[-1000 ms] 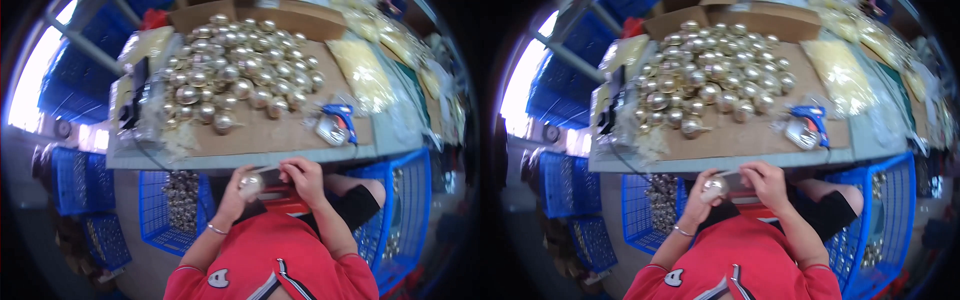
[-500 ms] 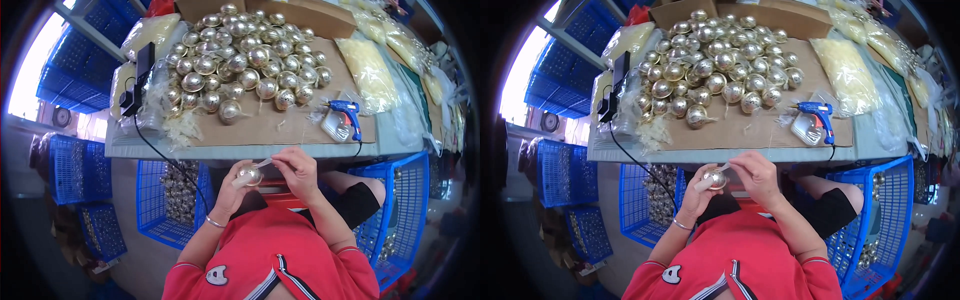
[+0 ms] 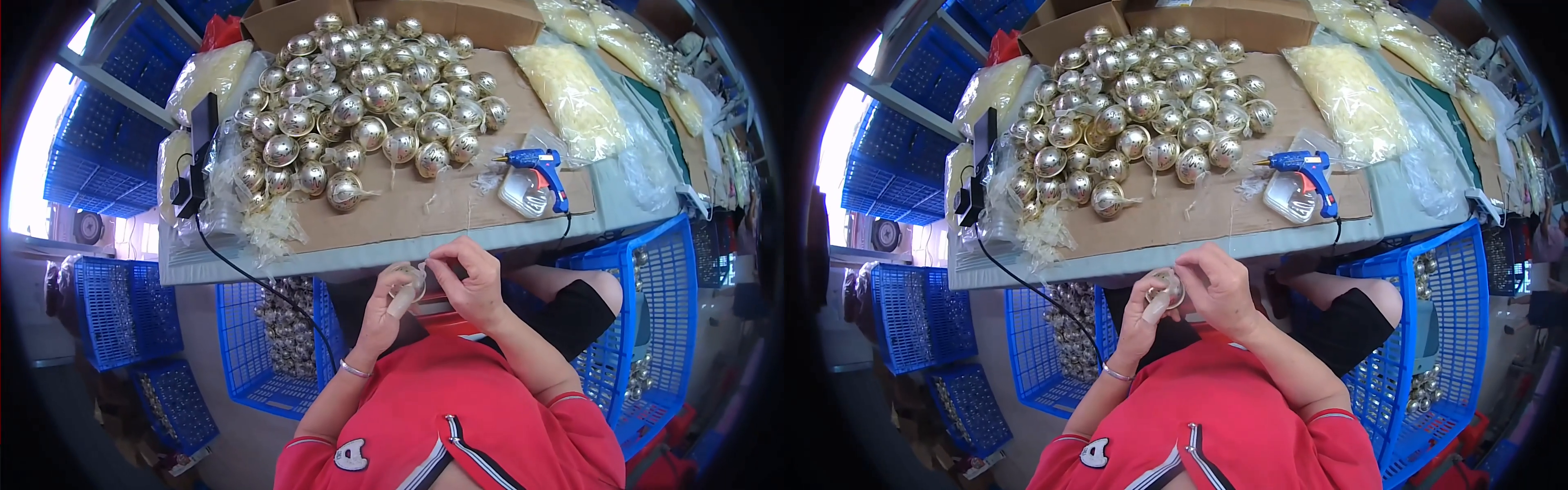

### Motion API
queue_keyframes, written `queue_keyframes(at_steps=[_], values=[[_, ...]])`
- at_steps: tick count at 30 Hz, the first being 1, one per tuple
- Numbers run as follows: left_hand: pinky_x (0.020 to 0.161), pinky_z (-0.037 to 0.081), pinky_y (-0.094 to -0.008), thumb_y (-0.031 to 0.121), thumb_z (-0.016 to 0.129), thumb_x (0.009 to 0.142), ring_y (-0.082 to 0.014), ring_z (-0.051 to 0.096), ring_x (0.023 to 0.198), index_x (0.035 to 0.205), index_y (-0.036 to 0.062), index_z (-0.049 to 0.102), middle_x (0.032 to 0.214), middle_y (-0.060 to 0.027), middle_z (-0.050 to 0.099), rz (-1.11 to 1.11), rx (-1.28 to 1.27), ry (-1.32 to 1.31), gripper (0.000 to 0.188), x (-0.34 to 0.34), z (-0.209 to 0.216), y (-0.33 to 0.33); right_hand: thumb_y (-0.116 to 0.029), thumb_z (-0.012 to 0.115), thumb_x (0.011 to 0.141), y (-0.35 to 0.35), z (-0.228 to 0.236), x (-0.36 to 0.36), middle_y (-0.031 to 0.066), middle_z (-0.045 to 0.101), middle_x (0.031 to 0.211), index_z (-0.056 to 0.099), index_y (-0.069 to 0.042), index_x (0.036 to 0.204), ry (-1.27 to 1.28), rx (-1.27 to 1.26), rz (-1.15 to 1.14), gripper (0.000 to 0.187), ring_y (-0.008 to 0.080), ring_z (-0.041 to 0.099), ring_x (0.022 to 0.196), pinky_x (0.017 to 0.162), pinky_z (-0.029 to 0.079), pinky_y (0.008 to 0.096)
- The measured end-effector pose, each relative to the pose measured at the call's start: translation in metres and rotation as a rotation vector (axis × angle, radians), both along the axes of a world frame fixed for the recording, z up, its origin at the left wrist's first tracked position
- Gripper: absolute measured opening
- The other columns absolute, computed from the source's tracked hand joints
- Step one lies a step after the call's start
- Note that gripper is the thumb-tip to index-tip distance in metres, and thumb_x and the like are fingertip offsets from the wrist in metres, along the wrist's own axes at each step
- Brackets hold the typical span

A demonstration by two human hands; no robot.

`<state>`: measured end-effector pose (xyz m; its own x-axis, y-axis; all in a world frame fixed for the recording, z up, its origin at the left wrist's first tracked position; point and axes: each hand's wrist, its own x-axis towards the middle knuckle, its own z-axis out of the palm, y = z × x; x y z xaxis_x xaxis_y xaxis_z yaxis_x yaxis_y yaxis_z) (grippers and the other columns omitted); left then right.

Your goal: Decorating gold Christmas baubles by applying hot glue and attaching a decorative element.

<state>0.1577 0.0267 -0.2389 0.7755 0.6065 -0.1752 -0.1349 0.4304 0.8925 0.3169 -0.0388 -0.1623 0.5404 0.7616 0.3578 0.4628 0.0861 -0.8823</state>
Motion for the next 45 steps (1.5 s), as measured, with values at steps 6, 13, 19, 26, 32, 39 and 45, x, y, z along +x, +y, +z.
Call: queue_keyframes(at_steps=[6, 13, 19, 26, 32, 39, 45], values=[[0.068, 0.051, -0.0239, 0.010, 0.046, 0.094, -0.0143, 0.053, 0.094, 0.125, 0.0086, 0.049, 0.129, -0.0093, 0.037, -0.029, 0.211, 0.102, 0.032, 0.008, 0.012, 0.001, 0.006, 0.066, 0.077, -0.008, 0.006, -0.004, 0.0068, 0.059, 0.076, 0.062, 0.000, 0.088, 0.108, 0.006, 0.048, 0.013, 0.0118, 0.058, 0.064, 0.056, 0.046, 0.0226], [0.074, 0.048, -0.0275, 0.010, 0.047, 0.091, -0.0150, 0.054, 0.089, 0.148, 0.0199, 0.006, 0.123, -0.0096, 0.045, 0.031, -0.043, 0.057, 0.071, 0.021, 0.039, -0.004, 0.006, 0.064, 0.079, -0.020, -0.016, -0.018, 0.0092, 0.064, 0.080, 0.057, 0.001, 0.102, 0.257, -0.068, 0.107, 0.024, 0.0142, 0.066, 0.070, 0.060, 0.053, 0.0246], [0.080, 0.049, -0.0290, 0.006, 0.047, 0.089, -0.0166, 0.054, 0.096, 0.149, 0.0242, 0.003, 0.122, -0.0100, 0.047, 0.119, -0.323, -0.081, 0.076, 0.028, 0.046, -0.005, 0.006, 0.066, 0.076, -0.019, -0.033, -0.025, 0.0123, 0.064, 0.080, 0.054, 0.001, 0.105, -0.100, 0.072, -0.029, 0.031, 0.0204, 0.066, 0.066, 0.058, 0.053, 0.0273], [0.084, 0.047, -0.0253, 0.000, 0.062, 0.083, -0.0118, 0.056, 0.091, 0.148, 0.0130, 0.014, 0.105, -0.0057, 0.056, 0.248, -0.167, 0.027, 0.081, 0.041, 0.032, -0.013, 0.006, 0.064, 0.077, -0.025, -0.025, -0.018, 0.0146, 0.063, 0.086, 0.055, 0.000, 0.103, -0.110, 0.049, -0.047, 0.028, 0.0249, 0.065, 0.069, 0.059, 0.053, 0.0310], [0.043, 0.048, -0.0217, 0.004, 0.063, 0.082, -0.0209, 0.065, 0.074, 0.147, 0.0184, 0.013, 0.103, -0.0125, 0.057, 0.309, -0.086, -0.032, 0.083, 0.035, 0.034, -0.001, -0.005, 0.062, 0.083, -0.036, 0.006, 0.078, 0.0091, 0.061, 0.082, 0.057, 0.000, 0.097, -0.249, -0.029, -0.466, 0.016, 0.0158, 0.058, 0.070, 0.063, 0.047, 0.0272], [0.041, 0.039, -0.0153, 0.005, 0.064, 0.081, -0.0132, 0.059, 0.068, 0.147, 0.0283, 0.015, 0.100, -0.0092, 0.057, 0.286, -0.026, -0.105, 0.086, 0.023, 0.035, 0.016, -0.019, 0.064, 0.071, -0.032, 0.004, 0.155, 0.0215, 0.061, 0.086, 0.059, 0.002, 0.095, -0.397, -0.636, -0.616, 0.032, 0.0393, 0.057, 0.083, 0.074, 0.045, 0.0426], [0.042, 0.035, -0.0150, 0.031, 0.065, 0.086, -0.0101, 0.056, 0.065, 0.148, 0.0257, 0.010, 0.101, -0.0094, 0.056, 0.312, -0.055, -0.168, 0.083, 0.013, 0.029, 0.027, -0.020, 0.063, 0.078, -0.044, -0.014, 0.159, 0.0165, 0.058, 0.063, 0.060, 0.003, 0.080, -0.319, -0.475, -0.666, 0.024, 0.0287, 0.057, 0.058, 0.057, 0.045, 0.0399]])
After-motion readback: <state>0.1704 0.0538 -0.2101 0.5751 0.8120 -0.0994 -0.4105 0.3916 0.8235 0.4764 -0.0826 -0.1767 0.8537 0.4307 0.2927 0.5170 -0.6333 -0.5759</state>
